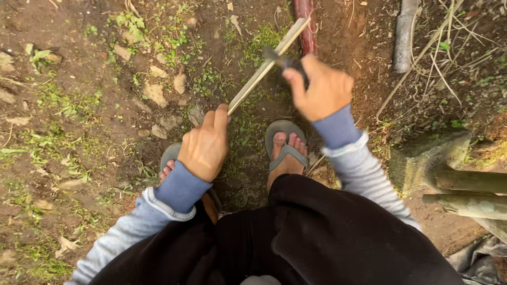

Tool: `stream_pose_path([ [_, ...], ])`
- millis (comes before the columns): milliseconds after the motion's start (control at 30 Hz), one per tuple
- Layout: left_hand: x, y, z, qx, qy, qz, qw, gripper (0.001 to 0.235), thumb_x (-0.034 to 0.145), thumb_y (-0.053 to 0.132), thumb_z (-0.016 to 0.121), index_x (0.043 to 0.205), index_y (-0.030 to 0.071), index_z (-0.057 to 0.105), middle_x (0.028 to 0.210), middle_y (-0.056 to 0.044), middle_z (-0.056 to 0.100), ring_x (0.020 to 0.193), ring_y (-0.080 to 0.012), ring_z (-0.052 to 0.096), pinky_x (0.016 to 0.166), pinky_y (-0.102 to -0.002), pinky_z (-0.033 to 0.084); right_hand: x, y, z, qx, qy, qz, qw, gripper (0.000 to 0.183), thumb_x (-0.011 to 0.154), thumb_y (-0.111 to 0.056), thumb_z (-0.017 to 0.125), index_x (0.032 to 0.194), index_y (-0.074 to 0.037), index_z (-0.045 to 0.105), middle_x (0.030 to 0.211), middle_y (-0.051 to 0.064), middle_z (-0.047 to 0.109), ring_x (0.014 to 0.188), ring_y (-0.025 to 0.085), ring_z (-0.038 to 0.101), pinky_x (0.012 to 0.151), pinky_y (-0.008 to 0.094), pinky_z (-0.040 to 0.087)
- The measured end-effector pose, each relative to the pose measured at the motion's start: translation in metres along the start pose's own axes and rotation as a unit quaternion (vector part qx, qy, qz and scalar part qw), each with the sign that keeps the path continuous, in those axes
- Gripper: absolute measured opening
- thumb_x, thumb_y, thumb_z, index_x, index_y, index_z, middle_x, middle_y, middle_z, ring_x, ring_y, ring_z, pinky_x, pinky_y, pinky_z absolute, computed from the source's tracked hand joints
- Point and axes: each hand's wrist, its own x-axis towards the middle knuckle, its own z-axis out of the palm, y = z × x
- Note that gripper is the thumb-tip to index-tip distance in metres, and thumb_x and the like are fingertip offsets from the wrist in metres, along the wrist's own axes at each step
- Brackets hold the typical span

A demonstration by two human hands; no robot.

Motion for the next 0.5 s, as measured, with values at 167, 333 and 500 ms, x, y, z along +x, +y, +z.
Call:
stream_pose_path([
  [167,-0.012,0.008,-0.015,-0.013,0.023,0.04,0.999,0.032,0.105,0.014,0.051,0.134,0.002,0.051,0.097,-0.019,0.064,0.063,-0.0394,0.067,0.052,-0.052,0.052,0.049,0.085,-0.025,-0.069,0.137,0.1,0.983,0.032,0.11,-0.038,0.057,0.101,-0.012,0.073,0.083,0.018,0.072,0.073,0.039,0.069,0.066,0.051,0.052],
  [333,-0.014,-0.001,-0.03,0.021,0.131,0.052,0.99,0.047,0.106,0.021,0.058,0.147,0.002,0.048,0.097,-0.017,0.059,0.066,-0.0347,0.063,0.053,-0.046,0.051,0.046,0.174,-0.066,0.16,0.173,0.178,0.955,0.052,0.12,-0.042,0.048,0.09,-0.001,0.058,0.077,0.009,0.053,0.069,0.022,0.047,0.069,0.04,0.041],
  [500,-0.005,0.003,-0.007,0.006,0.111,0.049,0.993,0.052,0.105,0.023,0.063,0.151,0.004,0.047,0.092,-0.013,0.055,0.065,-0.0268,0.061,0.048,-0.04,0.05,0.012,0.124,-0.005,0.378,0.082,0.102,0.916,0.04,0.115,-0.042,0.056,0.104,-0.006,0.067,0.08,-0.003,0.055,0.066,0.004,0.048,0.059,0.023,0.037],
])
